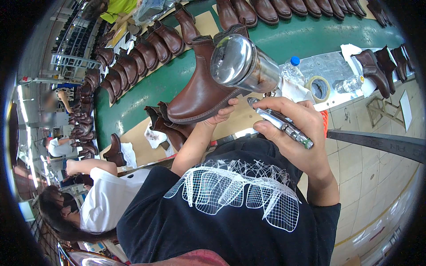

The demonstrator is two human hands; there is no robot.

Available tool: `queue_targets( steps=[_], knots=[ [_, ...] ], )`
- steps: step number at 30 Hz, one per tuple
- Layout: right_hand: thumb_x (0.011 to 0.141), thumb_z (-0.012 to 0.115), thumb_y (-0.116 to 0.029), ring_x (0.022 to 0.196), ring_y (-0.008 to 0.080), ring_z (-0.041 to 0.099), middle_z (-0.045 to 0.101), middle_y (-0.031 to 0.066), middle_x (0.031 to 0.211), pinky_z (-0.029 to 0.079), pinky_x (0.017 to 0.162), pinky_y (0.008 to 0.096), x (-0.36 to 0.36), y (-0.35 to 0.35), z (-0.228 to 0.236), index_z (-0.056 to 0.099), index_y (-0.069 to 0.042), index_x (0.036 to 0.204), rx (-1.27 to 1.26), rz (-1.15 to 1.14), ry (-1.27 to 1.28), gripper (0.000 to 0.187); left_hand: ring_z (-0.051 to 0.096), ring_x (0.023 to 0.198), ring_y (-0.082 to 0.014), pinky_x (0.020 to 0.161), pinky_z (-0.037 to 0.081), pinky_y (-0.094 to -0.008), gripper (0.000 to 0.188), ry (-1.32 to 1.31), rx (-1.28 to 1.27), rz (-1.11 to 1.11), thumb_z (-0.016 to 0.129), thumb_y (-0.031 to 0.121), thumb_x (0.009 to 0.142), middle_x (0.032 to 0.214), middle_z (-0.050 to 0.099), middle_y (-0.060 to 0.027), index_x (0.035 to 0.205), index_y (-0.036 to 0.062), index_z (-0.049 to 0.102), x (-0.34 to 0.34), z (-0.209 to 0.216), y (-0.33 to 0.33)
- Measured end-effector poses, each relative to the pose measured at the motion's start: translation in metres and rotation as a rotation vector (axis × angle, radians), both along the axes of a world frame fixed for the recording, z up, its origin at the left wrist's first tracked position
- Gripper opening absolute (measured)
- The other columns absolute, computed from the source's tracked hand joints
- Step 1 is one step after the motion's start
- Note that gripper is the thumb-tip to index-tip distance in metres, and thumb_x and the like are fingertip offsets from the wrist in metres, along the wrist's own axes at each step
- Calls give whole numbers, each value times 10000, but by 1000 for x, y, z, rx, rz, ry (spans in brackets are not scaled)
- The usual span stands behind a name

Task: Inspecting and using an air spray gun to finish or clean leather boots on a manufacturing line.

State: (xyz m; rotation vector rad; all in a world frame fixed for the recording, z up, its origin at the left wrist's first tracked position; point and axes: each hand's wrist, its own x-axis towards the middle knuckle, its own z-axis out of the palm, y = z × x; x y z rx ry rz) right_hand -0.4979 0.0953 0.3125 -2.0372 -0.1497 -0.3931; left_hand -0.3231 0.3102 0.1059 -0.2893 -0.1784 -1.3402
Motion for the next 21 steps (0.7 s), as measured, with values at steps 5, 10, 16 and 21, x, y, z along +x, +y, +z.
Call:
queue_targets(
  steps=[5,10,16,21],
  knots=[
    [808,761,-129,709,130,643,698,64,826,419,676,264,0,-4,-2,704,-33,1015,40,-36,-2,235,585,737,-352,560,574,-360,833,-10,42,16,506,570,923,1138,465,-294,1505,24,268,-1,-1,2],
    [828,735,-72,734,107,637,688,88,832,477,654,243,-1,-12,-7,690,14,1011,129,-75,-2,207,582,613,-344,426,506,-311,850,-78,84,8,465,643,904,1022,497,-308,1474,26,333,-1,3,2],
    [839,735,-92,715,99,628,690,86,837,465,636,245,2,-20,-7,693,18,1002,100,-127,-35,201,562,512,-317,375,469,-298,855,-143,161,59,446,676,898,959,521,-309,1443,22,369,-4,3,4],
    [844,742,-116,697,102,619,689,76,830,454,627,240,5,-21,-1,700,2,1015,121,-142,-52,213,550,452,-295,353,453,-292,816,-175,206,90,431,667,914,913,542,-315,1411,20,396,-11,11,-1]
  ],
)
